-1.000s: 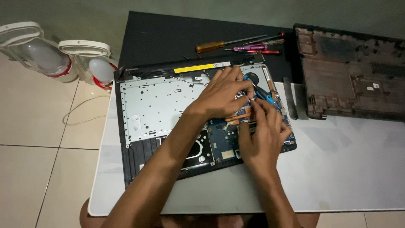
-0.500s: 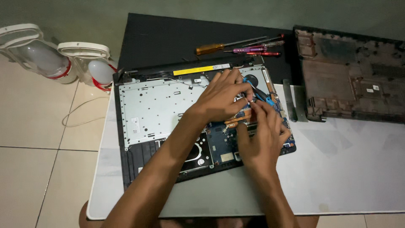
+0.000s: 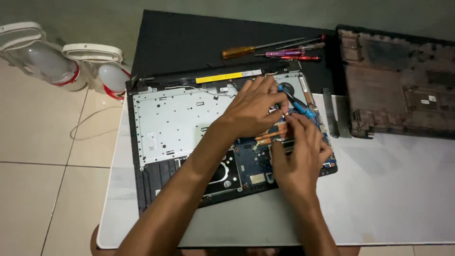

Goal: The person disassembles a laptop by removing screws from the cooling fan and heat sink using a screwdriver. They detach the fan and heat sink assembly from the motherboard and set it aside.

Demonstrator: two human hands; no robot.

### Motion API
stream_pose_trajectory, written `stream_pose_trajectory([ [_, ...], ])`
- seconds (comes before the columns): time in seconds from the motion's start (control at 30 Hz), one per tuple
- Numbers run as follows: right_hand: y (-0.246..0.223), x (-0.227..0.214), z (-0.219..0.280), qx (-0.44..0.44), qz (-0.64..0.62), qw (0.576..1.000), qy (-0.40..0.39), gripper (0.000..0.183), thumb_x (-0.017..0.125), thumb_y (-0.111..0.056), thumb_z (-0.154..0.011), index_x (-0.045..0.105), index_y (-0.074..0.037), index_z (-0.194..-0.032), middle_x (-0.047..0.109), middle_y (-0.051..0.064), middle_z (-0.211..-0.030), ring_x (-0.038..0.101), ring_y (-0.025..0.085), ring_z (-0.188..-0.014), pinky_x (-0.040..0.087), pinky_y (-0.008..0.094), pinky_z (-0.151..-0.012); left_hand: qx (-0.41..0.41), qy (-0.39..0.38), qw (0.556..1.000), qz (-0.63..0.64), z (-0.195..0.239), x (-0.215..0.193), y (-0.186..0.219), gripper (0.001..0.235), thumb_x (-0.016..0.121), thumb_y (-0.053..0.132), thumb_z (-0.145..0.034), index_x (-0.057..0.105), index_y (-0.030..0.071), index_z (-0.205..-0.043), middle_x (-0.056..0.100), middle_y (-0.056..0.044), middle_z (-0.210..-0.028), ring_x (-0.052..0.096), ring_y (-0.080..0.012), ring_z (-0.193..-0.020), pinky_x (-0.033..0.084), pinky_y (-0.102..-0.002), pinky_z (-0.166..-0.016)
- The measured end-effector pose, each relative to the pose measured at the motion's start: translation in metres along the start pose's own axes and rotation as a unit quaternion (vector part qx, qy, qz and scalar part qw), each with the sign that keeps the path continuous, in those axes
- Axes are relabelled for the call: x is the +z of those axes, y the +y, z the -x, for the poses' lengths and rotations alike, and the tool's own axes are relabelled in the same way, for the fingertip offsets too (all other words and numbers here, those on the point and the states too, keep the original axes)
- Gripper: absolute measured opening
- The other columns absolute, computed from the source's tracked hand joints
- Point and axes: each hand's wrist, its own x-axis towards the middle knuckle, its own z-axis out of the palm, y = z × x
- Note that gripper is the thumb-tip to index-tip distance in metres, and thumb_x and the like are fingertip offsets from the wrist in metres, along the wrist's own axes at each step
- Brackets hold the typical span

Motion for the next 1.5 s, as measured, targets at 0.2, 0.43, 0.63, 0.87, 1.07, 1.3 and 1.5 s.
stream_pose_trajectory([
  [0.2, 0.001, -0.003, -0.003, -0.003, -0.014, 1.0, -0.012, 0.063, 0.076, -0.007, -0.096, 0.068, 0.005, -0.157, 0.062, 0.023, -0.155, 0.049, 0.049, -0.154, 0.015, 0.072, -0.121, 0.007, -0.006, 1.0, 0.0, -0.004, 0.001, -0.003, 0.008, 0.066, 0.033, -0.105, 0.067, 0.026, -0.103, 0.046, 0.002, -0.114, 0.054, -0.0314, -0.118, 0.037, -0.049, -0.101],
  [0.43, -0.001, -0.001, 0.0, -0.013, 0.004, 1.0, 0.001, 0.062, 0.076, -0.004, -0.094, 0.067, 0.005, -0.155, 0.061, 0.021, -0.157, 0.049, 0.045, -0.155, 0.017, 0.064, -0.12, 0.023, 0.008, 1.0, -0.004, -0.001, 0.003, -0.002, 0.011, 0.066, 0.036, -0.106, 0.063, 0.027, -0.103, 0.042, 0.003, -0.112, 0.051, -0.0297, -0.114, 0.036, -0.047, -0.1],
  [0.63, -0.003, -0.011, 0.002, -0.011, -0.045, 0.999, -0.015, 0.059, 0.075, -0.009, -0.098, 0.068, 0.005, -0.154, 0.065, 0.028, -0.156, 0.051, 0.054, -0.155, 0.02, 0.07, -0.126, 0.03, 0.023, 0.999, -0.01, 0.003, 0.006, -0.004, 0.011, 0.063, 0.036, -0.109, 0.061, 0.026, -0.107, 0.039, 0.002, -0.112, 0.049, -0.0301, -0.112, 0.036, -0.048, -0.098],
  [0.87, 0.003, -0.003, 0.003, -0.016, -0.007, 1.0, -0.003, 0.06, 0.068, -0.01, -0.096, 0.072, 0.002, -0.155, 0.063, 0.024, -0.159, 0.05, 0.05, -0.157, 0.025, 0.065, -0.126, 0.012, -0.001, 0.999, -0.034, 0.001, 0.005, -0.002, 0.009, 0.061, 0.036, -0.108, 0.062, 0.028, -0.11, 0.041, 0.0, -0.116, 0.049, -0.0297, -0.118, 0.036, -0.048, -0.102],
  [1.07, -0.002, -0.003, 0.002, -0.009, 0.015, 1.0, -0.018, 0.066, 0.069, -0.015, -0.098, 0.069, 0.001, -0.162, 0.059, 0.026, -0.161, 0.046, 0.052, -0.158, 0.021, 0.067, -0.125, 0.006, 0.001, 0.999, -0.047, -0.001, 0.006, -0.001, 0.008, 0.059, 0.036, -0.109, 0.063, 0.029, -0.109, 0.041, 0.0, -0.115, 0.05, -0.0286, -0.117, 0.037, -0.047, -0.101],
  [1.3, -0.01, -0.009, 0.002, 0.0, -0.015, 0.999, -0.038, 0.07, 0.069, -0.011, -0.099, 0.064, 0.005, -0.167, 0.054, 0.029, -0.163, 0.039, 0.054, -0.161, 0.015, 0.068, -0.126, 0.006, 0.007, 0.999, -0.049, 0.001, 0.008, 0.001, 0.009, 0.059, 0.034, -0.11, 0.065, 0.028, -0.112, 0.041, 0.001, -0.115, 0.049, -0.0272, -0.116, 0.036, -0.046, -0.102],
  [1.5, 0.001, -0.004, -0.001, -0.009, -0.034, 0.999, -0.041, 0.072, 0.067, -0.009, -0.094, 0.065, 0.002, -0.166, 0.053, 0.026, -0.162, 0.039, 0.052, -0.16, 0.013, 0.068, -0.125, 0.02, 0.02, 0.999, -0.04, 0.0, 0.015, -0.006, 0.013, 0.056, 0.038, -0.109, 0.062, 0.027, -0.108, 0.04, -0.001, -0.115, 0.046, -0.0294, -0.114, 0.035, -0.046, -0.101],
])
